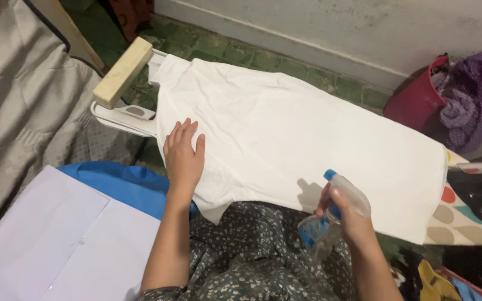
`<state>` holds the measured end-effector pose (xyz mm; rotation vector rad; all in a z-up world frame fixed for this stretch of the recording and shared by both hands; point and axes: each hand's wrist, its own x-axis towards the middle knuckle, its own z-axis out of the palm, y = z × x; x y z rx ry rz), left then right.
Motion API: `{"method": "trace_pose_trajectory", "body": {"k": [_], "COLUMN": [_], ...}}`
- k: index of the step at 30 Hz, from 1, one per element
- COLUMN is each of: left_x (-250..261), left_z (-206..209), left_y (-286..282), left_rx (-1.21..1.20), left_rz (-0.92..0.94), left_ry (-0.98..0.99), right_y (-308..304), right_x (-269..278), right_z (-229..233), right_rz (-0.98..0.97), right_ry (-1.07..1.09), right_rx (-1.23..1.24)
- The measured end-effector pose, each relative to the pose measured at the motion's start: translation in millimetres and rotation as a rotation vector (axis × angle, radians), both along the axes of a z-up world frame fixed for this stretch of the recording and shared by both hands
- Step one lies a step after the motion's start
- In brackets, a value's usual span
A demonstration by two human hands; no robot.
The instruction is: The person irons a white shirt on an ironing board. They repeatedly smooth the fabric, use a spray bottle to apply water, and move the iron across different sections of the shirt.
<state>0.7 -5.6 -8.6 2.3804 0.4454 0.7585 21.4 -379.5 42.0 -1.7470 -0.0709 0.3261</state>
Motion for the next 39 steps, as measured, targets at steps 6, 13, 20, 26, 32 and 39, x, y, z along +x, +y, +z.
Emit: {"method": "trace_pose_trajectory", "body": {"k": [6,13,20,26,32,39], "left_x": [5.5,21.8,31.2,30.0,23.3,20.6], "left_z": [7.8,10.2,5.4,5.4,7.6,2.8], "left_y": [-14.7,-46.9,-59.3,-63.3,-60.2,-59.2], "left_rx": [-0.029,-0.047,-0.016,-0.018,-0.023,0.012], "left_rz": [-0.067,-0.217,-0.273,-0.289,-0.272,-0.266], "left_ry": [0.044,0.039,0.014,0.017,0.014,0.055], "right_y": [-50.4,-122.9,-191.2,-192.4,-155.9,-117.5], "right_x": [-25.6,-67.9,-103.2,-101.5,-75.1,-56.6], "right_z": [-4.6,-4.7,-4.6,-5.8,-1.9,-4.2], "right_rz": [0.140,-0.031,-0.392,-0.625,-0.517,-0.374], "right_ry": [0.021,0.109,-0.093,-0.160,-0.214,-0.172], "right_rx": [0.077,-0.011,-0.179,0.034,0.026,0.059]}}
